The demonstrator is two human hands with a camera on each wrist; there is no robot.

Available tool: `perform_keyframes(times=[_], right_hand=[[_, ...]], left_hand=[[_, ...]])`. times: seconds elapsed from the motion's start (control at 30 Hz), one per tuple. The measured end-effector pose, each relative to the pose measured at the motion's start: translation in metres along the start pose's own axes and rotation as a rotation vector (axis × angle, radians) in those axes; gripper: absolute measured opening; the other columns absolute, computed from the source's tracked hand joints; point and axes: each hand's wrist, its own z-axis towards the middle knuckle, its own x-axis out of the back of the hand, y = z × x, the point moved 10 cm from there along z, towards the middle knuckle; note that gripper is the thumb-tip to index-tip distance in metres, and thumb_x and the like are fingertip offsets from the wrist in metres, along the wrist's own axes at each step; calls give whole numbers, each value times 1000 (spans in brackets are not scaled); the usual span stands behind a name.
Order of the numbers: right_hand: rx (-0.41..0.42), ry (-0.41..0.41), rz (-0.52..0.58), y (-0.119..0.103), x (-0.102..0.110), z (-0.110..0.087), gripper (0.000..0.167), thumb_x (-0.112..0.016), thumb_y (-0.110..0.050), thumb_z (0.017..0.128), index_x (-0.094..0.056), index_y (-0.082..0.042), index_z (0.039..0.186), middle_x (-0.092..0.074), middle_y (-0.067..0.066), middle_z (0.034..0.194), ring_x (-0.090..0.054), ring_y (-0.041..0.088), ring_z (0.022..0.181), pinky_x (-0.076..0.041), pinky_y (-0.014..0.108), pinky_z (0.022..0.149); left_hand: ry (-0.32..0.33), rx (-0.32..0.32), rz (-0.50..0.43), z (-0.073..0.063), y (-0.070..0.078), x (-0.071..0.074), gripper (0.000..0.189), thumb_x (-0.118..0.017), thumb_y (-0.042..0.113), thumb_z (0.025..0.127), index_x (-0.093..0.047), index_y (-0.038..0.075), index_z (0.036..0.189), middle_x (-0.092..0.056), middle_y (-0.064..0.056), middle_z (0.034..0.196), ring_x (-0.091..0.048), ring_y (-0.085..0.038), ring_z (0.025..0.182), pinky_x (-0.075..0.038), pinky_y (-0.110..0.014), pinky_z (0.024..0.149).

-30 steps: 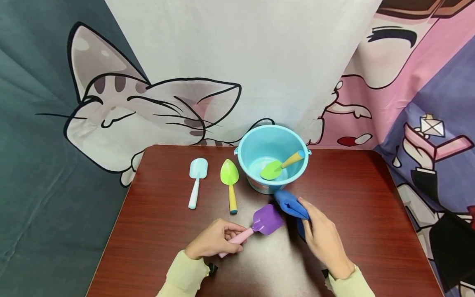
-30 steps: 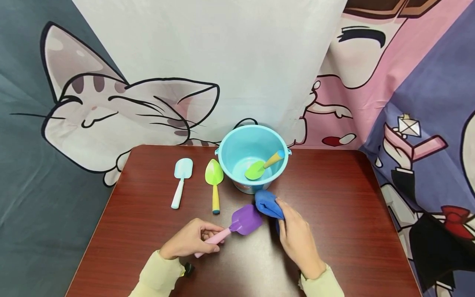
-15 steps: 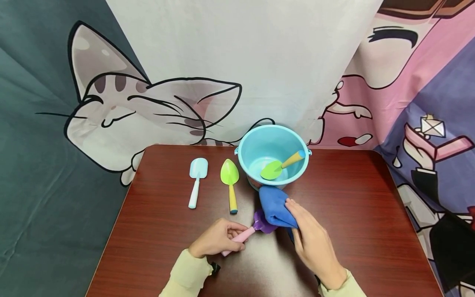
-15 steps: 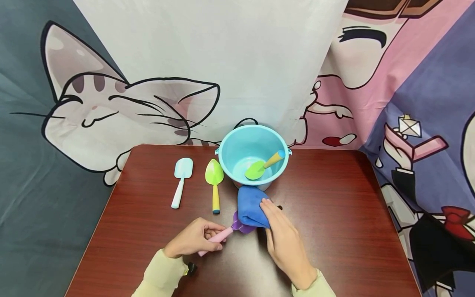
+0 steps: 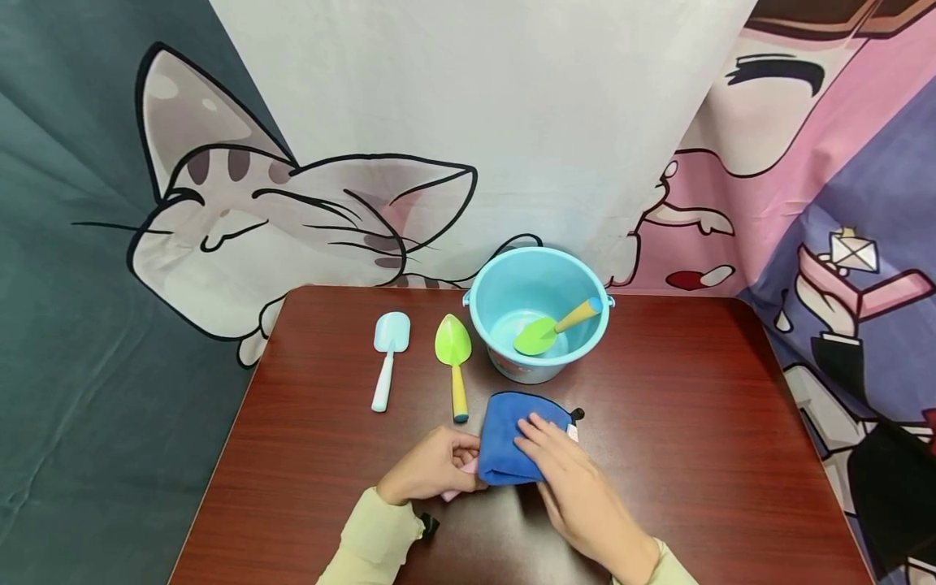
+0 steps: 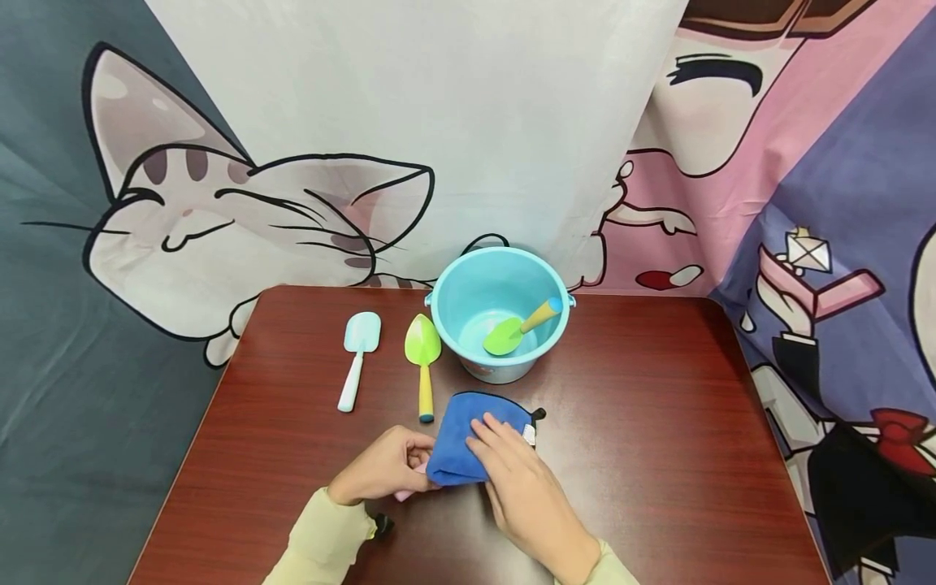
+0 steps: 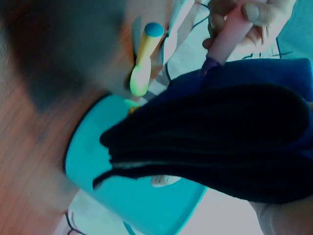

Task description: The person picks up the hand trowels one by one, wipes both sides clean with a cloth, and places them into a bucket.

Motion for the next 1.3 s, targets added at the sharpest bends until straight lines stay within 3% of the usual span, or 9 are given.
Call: perform_keyframes(times=[0.1,0.2,0.33,0.67,0.97,1.3], right_hand=[[-3,-74,-16,0,-10,-2,48,-26,-26,109,-59,-4,136,-54,11,146,-48,29,137,-32,39,115],[-9,-124,-34,0,-17,-3,36,-46,-17,104,-60,-5,136,-55,9,145,-50,27,135,-38,43,110],[-27,-142,-37,4,-20,-3,48,-67,-3,86,-62,-4,133,-57,10,142,-52,28,133,-43,46,107],[-128,-109,-26,24,-18,-4,51,-71,5,82,-62,0,132,-58,14,140,-54,31,131,-44,49,104],[-211,-84,-24,44,-11,-6,52,-71,11,81,-61,4,132,-59,18,138,-55,34,128,-45,51,102],[-308,-36,-76,66,5,-11,47,-69,11,82,-62,7,128,-65,23,127,-64,38,115,-51,52,94]], left_hand=[[-2,-13,5,0,3,0,26,-79,2,77,-76,18,96,-58,5,60,-52,-3,48,-45,-19,53],[-10,-24,-1,0,5,0,24,-81,3,77,-75,19,94,-55,3,57,-49,-3,44,-44,-19,50],[-25,-38,-21,-2,7,-1,22,-82,6,79,-76,17,97,-57,2,57,-51,-3,44,-44,-18,49],[-18,-16,2,-4,7,0,30,-83,10,78,-76,11,107,-69,8,77,-62,-4,65,-51,-20,60],[-21,16,16,-6,4,1,38,-81,13,79,-75,12,117,-69,10,74,-56,-3,55,-48,-20,52],[-30,18,-48,-12,3,2,37,-81,13,80,-75,15,116,-74,5,81,-58,-3,59,-47,-18,53]])
